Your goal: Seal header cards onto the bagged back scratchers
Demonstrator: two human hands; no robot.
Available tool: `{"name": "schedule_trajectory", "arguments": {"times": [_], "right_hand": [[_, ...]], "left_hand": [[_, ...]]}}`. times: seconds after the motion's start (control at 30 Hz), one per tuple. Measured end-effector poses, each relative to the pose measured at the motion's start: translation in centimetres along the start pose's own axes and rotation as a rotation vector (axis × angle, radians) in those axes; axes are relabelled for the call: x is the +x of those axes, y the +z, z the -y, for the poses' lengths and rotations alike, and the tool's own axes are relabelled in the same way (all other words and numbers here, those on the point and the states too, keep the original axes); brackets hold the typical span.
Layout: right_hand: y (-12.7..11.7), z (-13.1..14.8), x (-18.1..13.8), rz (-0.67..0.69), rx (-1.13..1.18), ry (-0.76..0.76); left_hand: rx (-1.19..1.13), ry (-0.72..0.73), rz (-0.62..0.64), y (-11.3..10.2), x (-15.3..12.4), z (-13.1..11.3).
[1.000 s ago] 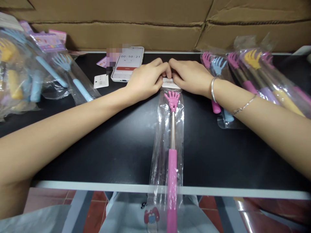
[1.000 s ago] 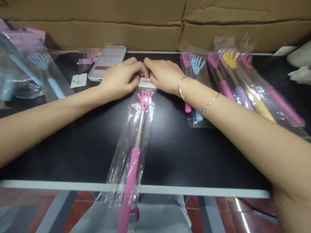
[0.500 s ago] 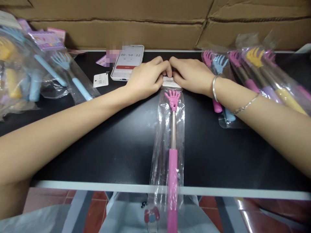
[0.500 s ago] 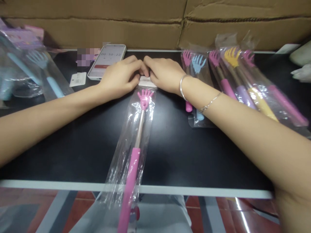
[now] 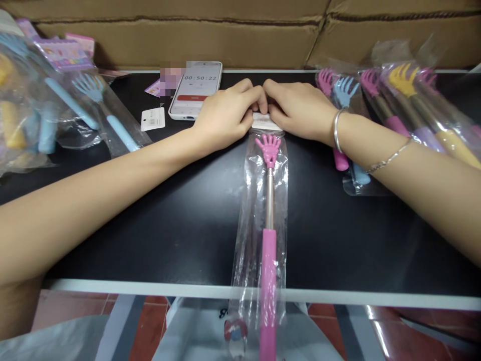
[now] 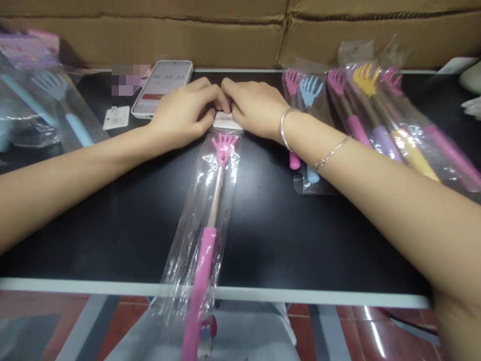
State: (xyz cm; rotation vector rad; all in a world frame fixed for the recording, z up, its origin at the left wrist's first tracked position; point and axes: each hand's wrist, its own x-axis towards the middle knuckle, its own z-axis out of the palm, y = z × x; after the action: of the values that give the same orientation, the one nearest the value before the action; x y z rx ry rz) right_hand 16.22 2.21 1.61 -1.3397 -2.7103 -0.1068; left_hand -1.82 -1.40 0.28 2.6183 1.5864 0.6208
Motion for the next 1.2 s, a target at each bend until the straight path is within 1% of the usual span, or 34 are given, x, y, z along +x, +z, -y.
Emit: {"name": "schedule_trajectory", "arguments": {"times": [0.13, 0.27, 0.4, 0.73, 1.2], "right_hand": [[-0.35, 0.18, -0.13, 0.020, -0.019, -0.025], [-0.67, 0.37, -0.27, 0.046, -0.017, -0.030], [-0.72, 0.34, -0.30, 0.038, 0.002, -0.035], [-0.51, 0.24, -0.26, 0.024, -0.001, -0.027], [-0.51, 0.37, -0.28, 0.034, -0.030, -0.014]], "left_hand": [[-0.035, -0.008, -0.001, -0.03, 0.04, -0.01], [0.018, -0.003, 0.029, -0.12, 0.04, -0.02], [0.051, -0.007, 0.053, -0.23, 0.05, -0.09], [0.023, -0.013, 0.037, -0.23, 0.06, -0.09], [0.074, -0.003, 0.036, -0.38, -0.06, -0.12]]}}
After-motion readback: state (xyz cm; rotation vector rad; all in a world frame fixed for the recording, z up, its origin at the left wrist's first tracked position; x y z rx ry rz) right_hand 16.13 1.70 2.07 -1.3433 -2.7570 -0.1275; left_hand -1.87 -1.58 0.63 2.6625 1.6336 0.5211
